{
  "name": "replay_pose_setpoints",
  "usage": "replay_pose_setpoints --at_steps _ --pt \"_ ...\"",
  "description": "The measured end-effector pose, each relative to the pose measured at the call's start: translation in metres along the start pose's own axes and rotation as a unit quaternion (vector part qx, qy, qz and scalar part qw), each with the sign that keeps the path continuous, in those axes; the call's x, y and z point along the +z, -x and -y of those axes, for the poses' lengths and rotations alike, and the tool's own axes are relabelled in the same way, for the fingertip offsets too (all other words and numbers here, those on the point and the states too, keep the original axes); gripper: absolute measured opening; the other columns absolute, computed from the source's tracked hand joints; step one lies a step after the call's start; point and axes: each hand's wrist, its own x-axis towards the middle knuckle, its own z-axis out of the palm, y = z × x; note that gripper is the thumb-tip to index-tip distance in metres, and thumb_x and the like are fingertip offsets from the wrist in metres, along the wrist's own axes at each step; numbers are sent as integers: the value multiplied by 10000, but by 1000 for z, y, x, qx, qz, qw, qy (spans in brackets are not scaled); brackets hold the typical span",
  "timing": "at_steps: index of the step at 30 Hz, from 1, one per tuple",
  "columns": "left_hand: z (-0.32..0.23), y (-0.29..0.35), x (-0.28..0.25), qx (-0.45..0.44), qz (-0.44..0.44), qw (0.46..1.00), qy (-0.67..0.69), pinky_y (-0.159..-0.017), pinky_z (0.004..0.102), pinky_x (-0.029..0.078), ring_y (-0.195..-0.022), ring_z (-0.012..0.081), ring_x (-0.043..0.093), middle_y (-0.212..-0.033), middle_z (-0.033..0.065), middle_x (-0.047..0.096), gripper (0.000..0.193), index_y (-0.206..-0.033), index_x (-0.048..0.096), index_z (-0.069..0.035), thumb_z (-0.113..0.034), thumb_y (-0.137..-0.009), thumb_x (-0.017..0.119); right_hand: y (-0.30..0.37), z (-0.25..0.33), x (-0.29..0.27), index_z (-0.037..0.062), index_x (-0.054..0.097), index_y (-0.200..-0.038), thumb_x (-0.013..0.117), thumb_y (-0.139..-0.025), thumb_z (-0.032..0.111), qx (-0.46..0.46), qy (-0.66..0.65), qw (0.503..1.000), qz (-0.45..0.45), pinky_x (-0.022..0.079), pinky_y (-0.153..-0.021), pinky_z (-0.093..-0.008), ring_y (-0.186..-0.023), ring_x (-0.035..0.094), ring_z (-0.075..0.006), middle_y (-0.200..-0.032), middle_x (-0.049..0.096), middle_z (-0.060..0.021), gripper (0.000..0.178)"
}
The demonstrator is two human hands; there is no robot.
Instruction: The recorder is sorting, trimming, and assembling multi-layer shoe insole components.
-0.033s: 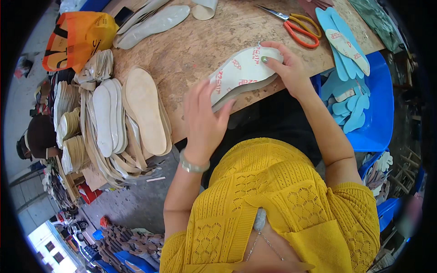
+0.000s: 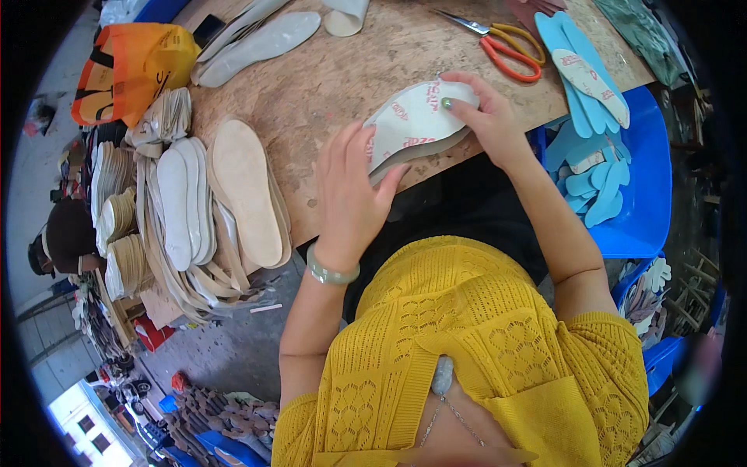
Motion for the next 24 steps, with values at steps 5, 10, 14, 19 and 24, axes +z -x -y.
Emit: replay_pose_setpoints --at_steps 5,10,14,19,24 --pt "12 -19 23 -42 74 990 114 -945 400 426 -1101 337 517 -1157 139 581 521 -1163 551 -29 -77 -699 783 0 7 7 52 587 -1201 630 -847 61 -34 11 999 -4 489 -850 -283 -959 608 -151 -1060 638 -100 357" --pt "9 -17 26 -107 77 976 175 -932 391 439 -1054 314 542 -1154 122 586 515 -1166 554 -52 -57 -701 777 3 -4 -1 36 561 -1229 606 -833 -12 -38 -106 994 -10 488 -877 -278 -1019 590 -143 -1210 570 -91 402" --pt "12 -15 29 -87 77 980 160 -937 389 441 -1070 309 542 -1158 121 586 502 -1163 554 -57 -51 -710 769 3 6 -8 34 513 -1273 582 -843 -41 -6 -259 965 -44 492 -916 -294 -1064 573 -127 -1291 512 -78 441" --pt "14 -14 28 -52 57 983 164 -970 394 428 -1124 320 532 -1202 133 568 491 -1164 550 -54 -36 -717 753 9 24 -8 41 430 -1371 551 -884 -23 84 -307 948 26 500 -934 -311 -1114 569 -160 -1246 557 -117 506" --pt "15 -14 29 -38 74 987 137 -980 401 425 -1146 324 527 -1219 145 558 483 -1168 549 -57 -23 -725 739 4 17 2 32 430 -1385 536 -880 -19 73 -322 943 45 484 -941 -285 -1056 588 -153 -1171 606 -120 518"
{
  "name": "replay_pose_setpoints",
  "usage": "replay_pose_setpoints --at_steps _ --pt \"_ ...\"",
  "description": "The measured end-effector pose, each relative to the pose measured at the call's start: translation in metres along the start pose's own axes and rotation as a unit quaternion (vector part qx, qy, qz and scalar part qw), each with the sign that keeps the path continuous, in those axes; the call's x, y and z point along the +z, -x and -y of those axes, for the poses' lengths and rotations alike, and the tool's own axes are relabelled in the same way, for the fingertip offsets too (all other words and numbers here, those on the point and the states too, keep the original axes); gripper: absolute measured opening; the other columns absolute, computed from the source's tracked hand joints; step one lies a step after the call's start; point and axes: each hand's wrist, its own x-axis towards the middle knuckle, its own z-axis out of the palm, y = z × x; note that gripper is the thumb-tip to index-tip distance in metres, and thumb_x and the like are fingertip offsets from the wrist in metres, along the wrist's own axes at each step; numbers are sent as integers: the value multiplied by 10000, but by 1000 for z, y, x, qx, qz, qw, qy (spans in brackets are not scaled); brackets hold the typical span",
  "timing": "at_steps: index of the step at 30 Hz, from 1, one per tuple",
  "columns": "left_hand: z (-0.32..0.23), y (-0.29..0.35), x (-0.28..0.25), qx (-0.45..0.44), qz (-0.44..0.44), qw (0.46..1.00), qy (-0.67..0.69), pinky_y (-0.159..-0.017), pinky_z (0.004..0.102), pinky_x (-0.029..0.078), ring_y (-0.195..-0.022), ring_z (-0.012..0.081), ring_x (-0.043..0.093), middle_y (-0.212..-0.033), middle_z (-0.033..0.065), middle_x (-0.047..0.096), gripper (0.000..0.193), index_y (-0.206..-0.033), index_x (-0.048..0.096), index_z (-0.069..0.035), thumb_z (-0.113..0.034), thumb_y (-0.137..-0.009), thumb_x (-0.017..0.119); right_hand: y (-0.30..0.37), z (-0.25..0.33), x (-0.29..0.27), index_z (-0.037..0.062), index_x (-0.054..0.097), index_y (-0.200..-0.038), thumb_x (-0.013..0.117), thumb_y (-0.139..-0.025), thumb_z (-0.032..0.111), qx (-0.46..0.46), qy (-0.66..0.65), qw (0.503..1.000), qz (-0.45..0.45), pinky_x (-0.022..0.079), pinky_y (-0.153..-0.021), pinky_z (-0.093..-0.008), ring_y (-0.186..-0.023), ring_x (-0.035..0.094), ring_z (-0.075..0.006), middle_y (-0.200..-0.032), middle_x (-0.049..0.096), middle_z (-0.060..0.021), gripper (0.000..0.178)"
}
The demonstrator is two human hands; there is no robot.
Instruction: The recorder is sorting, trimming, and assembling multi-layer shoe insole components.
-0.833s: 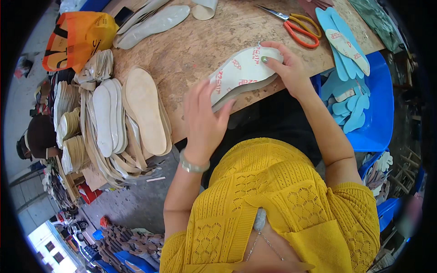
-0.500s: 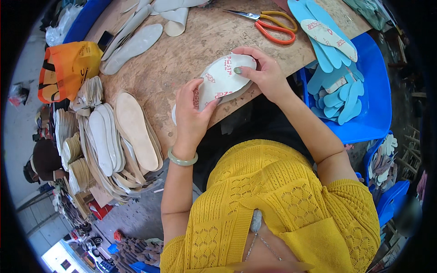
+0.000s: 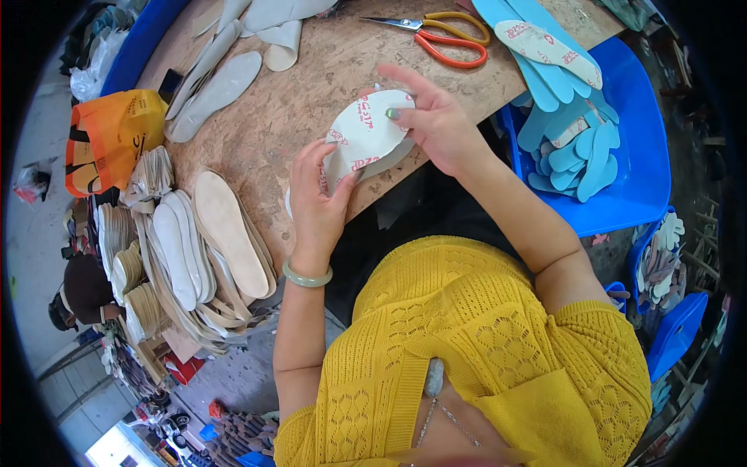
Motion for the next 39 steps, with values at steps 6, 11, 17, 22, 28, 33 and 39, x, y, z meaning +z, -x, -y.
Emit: replay_pose_setpoints --at_steps 6,11,17,22,28,33,39 --pt "5 5 3 -32 -23 997 67 -981 383 428 -1146 304 527 -1230 151 540 495 -1206 523 -39 -19 -754 724 -12 85 -22 -9 513 -1289 513 -916 27 -372 -159 909 -97 484 -905 -294 -1046 619 -185 -1166 639 -128 375" --pt "4 6 4 -29 -47 994 93 -984 363 425 -1138 273 524 -1230 143 525 522 -1249 491 -21 -32 -780 721 10 49 -36 10 460 -1347 521 -889 2 -292 329 897 -53 509 -901 -348 -995 655 -228 -1139 661 -115 462" --pt "-2 8 -14 49 -82 993 -63 -993 340 413 -1164 246 511 -1242 111 515 494 -1287 485 -40 -41 -840 696 22 -13 -23 43 437 -1363 617 -862 72 -327 525 786 1 502 -875 -400 -950 624 -351 -1041 672 -140 533" --pt "-7 4 -66 -48 -334 927 165 -908 354 497 -1090 273 583 -1303 140 513 442 -1325 411 -60 -79 -928 604 20 -17 -18 66 522 -1293 647 -818 17 -313 594 740 30 489 -919 -383 -1033 610 -318 -1132 648 -124 494" --pt "13 -2 -104 2 -470 859 203 -849 353 516 -1058 215 605 -1288 142 544 429 -1352 385 -42 -193 -984 546 21 -15 -13 37 584 -1179 665 -789 31 -367 625 688 27 467 -943 -410 -1018 625 -312 -1090 656 -154 399" --pt "1 0 -110 -92 -253 764 586 -867 404 527 -1091 287 599 -1257 165 561 412 -1362 402 -36 -266 -1023 443 26 -7 -8 38 633 -1104 649 -799 14 -381 632 674 23 455 -933 -397 -1028 627 -301 -1117 655 -126 306" --pt "-34 -18 -70 -131 -187 763 605 -930 398 501 -1130 279 581 -1259 156 566 416 -1368 420 -26 -273 -1034 408 29 9 33 21 626 -1156 549 -928 56 -136 353 923 77 473 -876 -317 -962 635 -174 -1096 663 -76 243"
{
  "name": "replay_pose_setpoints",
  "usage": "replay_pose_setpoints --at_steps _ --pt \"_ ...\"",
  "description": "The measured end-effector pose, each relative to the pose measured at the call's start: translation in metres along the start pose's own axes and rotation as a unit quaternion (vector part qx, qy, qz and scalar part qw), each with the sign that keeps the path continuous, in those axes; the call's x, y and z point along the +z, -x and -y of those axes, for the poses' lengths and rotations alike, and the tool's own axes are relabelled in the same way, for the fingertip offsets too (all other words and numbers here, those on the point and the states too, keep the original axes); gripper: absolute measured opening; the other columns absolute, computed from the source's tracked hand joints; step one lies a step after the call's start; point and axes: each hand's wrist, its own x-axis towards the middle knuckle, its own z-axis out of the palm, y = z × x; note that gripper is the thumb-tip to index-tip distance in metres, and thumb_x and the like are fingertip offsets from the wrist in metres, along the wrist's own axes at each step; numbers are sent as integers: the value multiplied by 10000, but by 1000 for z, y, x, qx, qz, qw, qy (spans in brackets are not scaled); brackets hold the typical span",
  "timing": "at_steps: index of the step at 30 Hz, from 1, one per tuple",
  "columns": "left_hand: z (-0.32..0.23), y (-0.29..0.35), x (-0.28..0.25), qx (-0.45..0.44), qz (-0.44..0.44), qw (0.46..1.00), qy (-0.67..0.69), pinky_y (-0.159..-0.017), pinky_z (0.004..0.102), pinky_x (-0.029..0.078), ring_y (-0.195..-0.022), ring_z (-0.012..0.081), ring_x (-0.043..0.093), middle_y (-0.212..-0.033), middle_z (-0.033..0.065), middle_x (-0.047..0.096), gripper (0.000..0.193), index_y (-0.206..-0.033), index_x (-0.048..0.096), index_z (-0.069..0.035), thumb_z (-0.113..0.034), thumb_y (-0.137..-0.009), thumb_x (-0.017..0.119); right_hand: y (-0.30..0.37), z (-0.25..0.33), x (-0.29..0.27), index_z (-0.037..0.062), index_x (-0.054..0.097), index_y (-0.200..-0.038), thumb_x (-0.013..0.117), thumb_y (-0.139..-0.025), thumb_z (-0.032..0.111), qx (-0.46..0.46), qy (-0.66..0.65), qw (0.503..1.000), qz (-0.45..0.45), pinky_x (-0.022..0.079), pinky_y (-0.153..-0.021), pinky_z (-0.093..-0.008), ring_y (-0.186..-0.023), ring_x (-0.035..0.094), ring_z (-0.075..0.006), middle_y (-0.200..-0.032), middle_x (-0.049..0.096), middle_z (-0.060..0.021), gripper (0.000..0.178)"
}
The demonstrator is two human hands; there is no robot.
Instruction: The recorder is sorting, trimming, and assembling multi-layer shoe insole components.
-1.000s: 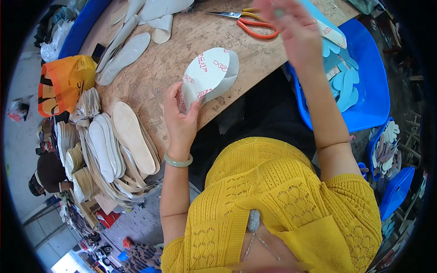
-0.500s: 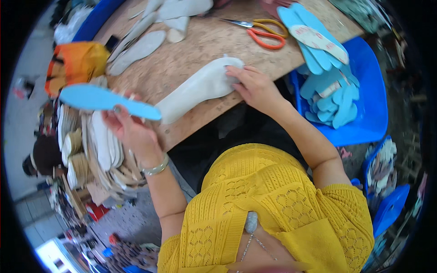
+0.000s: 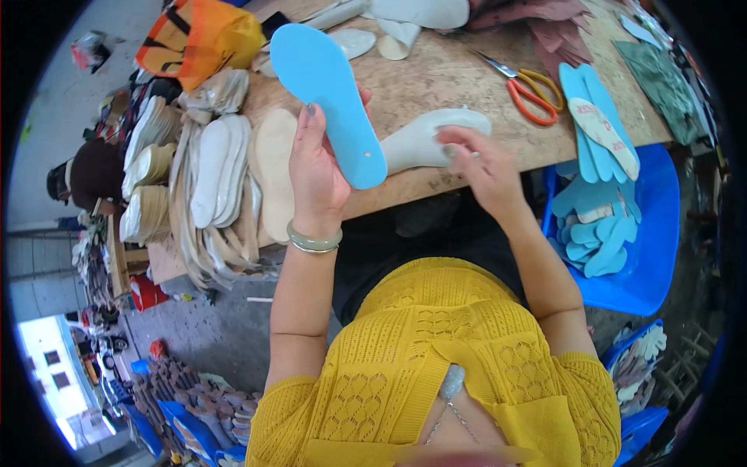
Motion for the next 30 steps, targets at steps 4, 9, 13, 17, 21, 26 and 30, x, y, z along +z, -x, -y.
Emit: replay_pose_setpoints --at_steps 4,9,13,17,21,26,30 --pt "29 -8 30 -67 15 998 3 -988 348 452 -1138 211 567 -1250 113 577 378 -1341 464 -13 -219 -1025 444 -6 4 17 -1 558 -1242 558 -952 99 63 -217 972 70 483 -676 -211 -880 632 -98 -977 664 -52 307" --pt "16 -2 92 109 88 968 -210 -1031 346 381 -1158 197 543 -1209 117 607 381 -1264 546 10 -252 -1040 383 -15 -14 -29 3 566 -1231 584 -933 93 46 -177 982 -58 483 -641 -212 -747 606 -51 -898 666 -17 312" --pt "9 34 141 -71 582 781 214 -1039 494 364 -1057 440 591 -1170 316 586 833 -1145 575 136 -587 -990 192 -23 -77 -52 0 597 -1167 575 -919 57 15 -177 956 -232 446 -591 -192 -702 583 -38 -841 650 6 255" --pt "14 84 104 -191 634 680 315 -1022 531 374 -1088 497 565 -1203 349 556 863 -1194 549 140 -602 -984 160 -18 -69 -54 -20 606 -1113 591 -910 61 -34 -45 977 -204 424 -601 -185 -692 535 -25 -798 608 20 219" --pt "3 109 102 -209 637 676 307 -1000 520 390 -1083 484 573 -1199 342 561 853 -1205 544 133 -598 -986 164 -22 -72 -54 -20 609 -1131 596 -912 65 -39 -74 978 -193 431 -616 -191 -691 533 -36 -794 607 8 235" --pt "-1 106 96 -214 640 684 278 -973 506 409 -1075 469 583 -1195 334 568 840 -1220 538 124 -594 -988 169 -21 -72 -54 -23 612 -1136 595 -919 71 -35 -68 978 -193 459 -645 -204 -715 559 -46 -834 640 -10 238" --pt "-11 110 90 -226 639 691 251 -950 494 425 -1069 457 591 -1191 328 573 830 -1231 534 117 -590 -990 172 -21 -65 -55 -22 611 -1140 589 -925 79 -23 -46 979 -200 466 -659 -210 -731 564 -50 -843 646 -17 238"
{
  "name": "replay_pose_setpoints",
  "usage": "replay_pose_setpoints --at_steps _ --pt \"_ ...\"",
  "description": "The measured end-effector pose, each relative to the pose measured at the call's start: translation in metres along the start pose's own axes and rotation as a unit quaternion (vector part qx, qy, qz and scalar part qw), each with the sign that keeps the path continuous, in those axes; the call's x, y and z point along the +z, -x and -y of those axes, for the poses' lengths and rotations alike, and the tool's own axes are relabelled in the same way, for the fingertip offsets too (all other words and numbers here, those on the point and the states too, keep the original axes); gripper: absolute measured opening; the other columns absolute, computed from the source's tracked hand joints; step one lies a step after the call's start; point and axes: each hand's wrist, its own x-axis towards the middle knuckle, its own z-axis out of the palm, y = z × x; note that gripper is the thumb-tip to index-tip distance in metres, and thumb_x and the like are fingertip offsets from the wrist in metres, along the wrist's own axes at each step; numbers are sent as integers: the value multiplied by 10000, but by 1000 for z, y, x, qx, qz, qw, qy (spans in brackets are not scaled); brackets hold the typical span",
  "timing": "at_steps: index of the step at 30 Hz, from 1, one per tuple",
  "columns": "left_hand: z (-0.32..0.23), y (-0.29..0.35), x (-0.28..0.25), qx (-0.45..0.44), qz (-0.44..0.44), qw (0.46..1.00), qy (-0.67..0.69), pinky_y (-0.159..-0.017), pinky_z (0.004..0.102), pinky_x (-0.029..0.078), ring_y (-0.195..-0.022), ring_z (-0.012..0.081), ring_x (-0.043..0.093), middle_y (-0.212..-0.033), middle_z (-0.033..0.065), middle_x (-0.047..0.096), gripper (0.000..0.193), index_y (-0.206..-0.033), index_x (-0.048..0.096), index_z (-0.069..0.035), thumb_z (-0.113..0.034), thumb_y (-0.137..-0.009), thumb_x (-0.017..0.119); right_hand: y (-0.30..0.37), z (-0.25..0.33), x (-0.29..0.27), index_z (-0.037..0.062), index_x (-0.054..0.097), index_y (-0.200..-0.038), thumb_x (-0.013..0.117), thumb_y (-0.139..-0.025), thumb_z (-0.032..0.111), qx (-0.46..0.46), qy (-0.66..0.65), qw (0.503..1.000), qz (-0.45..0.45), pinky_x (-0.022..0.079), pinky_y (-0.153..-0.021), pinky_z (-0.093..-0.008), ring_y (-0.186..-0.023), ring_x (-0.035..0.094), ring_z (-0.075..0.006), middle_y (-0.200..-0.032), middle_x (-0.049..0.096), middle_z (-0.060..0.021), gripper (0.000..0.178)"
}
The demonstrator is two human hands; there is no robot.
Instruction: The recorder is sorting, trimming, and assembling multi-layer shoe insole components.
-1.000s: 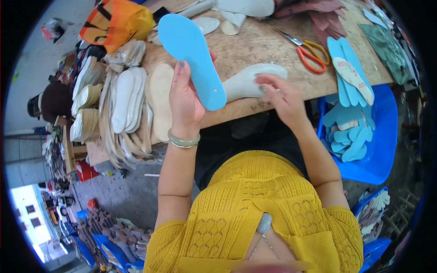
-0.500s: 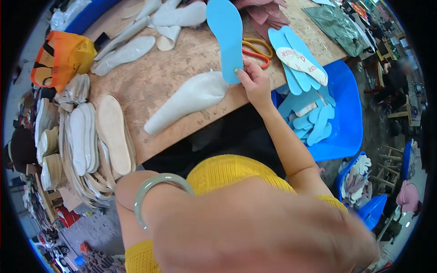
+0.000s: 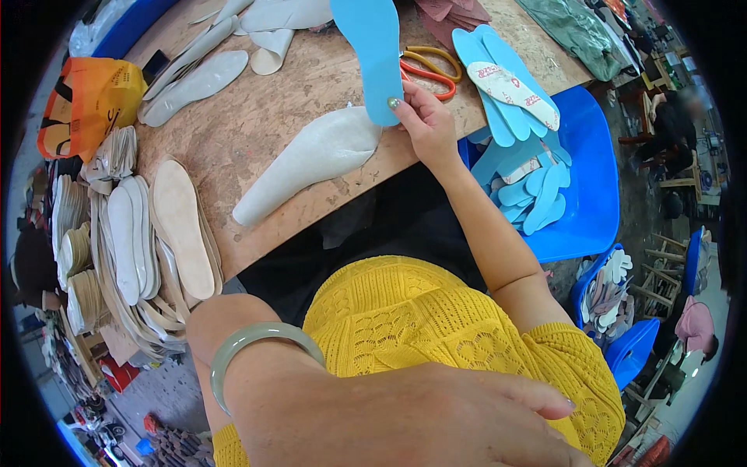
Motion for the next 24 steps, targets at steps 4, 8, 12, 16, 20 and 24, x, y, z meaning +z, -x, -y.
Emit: replay_pose_setpoints --at_steps 4,8,12,16,20,24 --pt "-11 9 -8 -20 -10 1000 -5 -928 483 440 -1064 444 599 -1187 322 578 821 -1242 529 111 -587 -992 176 -4 -3 3 -14 610 -1143 576 -931 82 -4 19 1000 0 476 -681 -227 -757 582 -65 -863 657 -29 235" --pt "-14 13 -7 -37 -17 999 -27 -906 471 456 -1058 432 606 -1184 315 584 811 -1253 524 104 -583 -994 180 -3 1 11 -13 606 -1140 563 -931 71 -31 61 997 -40 487 -704 -248 -779 607 -85 -882 670 -51 229" --pt "-31 4 -34 -59 -3 996 -64 -884 460 471 -1052 420 614 -1180 309 589 802 -1264 520 97 -580 -995 184 -1 -7 8 -10 598 -1163 546 -946 76 -36 51 998 -33 492 -716 -242 -788 610 -81 -893 676 -50 239" --pt "-40 12 -18 -87 -5 994 -69 -862 449 487 -1046 407 622 -1176 302 594 793 -1276 515 90 -576 -997 188 3 2 3 0 586 -1205 522 -967 79 8 21 999 -25 496 -720 -234 -810 604 -66 -913 678 -28 260" --pt "-47 4 -25 -118 -19 991 -63 -840 437 503 -1040 395 630 -1172 296 600 784 -1287 510 83 -573 -999 192 1 -1 1 -6 564 -1239 525 -968 80 12 -28 999 -14 490 -776 -237 -866 599 -72 -958 676 -28 287" --pt "-54 9 -19 -160 -38 986 -36 -818 426 518 -1034 382 638 -1169 290 605 775 -1298 506 76 -569 -1001 196 -4 -15 -11 -6 581 -1214 536 -969 101 -21 -23 999 -27 466 -837 -235 -931 587 -81 -1016 661 -23 271"
